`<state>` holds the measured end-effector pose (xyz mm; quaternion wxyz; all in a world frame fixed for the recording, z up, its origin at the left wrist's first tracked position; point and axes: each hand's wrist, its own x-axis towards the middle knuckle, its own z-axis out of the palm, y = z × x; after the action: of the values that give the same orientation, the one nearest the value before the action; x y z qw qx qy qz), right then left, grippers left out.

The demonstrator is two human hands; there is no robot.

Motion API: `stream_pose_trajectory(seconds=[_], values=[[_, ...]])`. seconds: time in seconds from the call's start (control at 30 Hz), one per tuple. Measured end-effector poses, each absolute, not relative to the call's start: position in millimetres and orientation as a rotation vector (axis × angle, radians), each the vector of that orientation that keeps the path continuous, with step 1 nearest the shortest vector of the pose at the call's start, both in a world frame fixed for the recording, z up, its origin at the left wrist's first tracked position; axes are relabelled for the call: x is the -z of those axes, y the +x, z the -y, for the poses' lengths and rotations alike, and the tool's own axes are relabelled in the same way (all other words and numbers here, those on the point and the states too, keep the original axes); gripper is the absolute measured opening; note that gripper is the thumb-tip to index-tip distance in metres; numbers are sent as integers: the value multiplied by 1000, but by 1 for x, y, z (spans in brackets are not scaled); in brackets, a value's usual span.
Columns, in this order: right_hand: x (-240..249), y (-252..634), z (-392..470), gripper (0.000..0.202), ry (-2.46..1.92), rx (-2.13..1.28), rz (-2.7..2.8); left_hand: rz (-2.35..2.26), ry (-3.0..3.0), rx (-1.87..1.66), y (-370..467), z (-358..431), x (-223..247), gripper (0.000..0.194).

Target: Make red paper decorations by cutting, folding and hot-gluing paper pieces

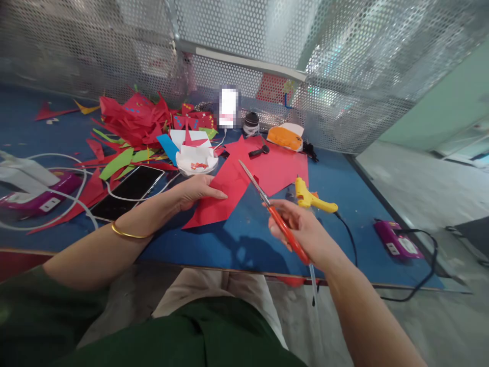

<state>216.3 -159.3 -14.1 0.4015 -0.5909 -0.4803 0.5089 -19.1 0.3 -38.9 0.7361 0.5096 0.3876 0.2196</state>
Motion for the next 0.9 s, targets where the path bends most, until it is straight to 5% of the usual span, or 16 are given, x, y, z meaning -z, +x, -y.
stream_pose_trajectory(seconds=[0.2, 0.9], values=[[14, 239, 178, 65, -1449, -1315, 1434, -808, 1119, -477, -19, 0, 40, 31], [8, 226, 167, 50, -1355, -1569, 1560, -754, 1116, -423, -17, 5, 42, 35]])
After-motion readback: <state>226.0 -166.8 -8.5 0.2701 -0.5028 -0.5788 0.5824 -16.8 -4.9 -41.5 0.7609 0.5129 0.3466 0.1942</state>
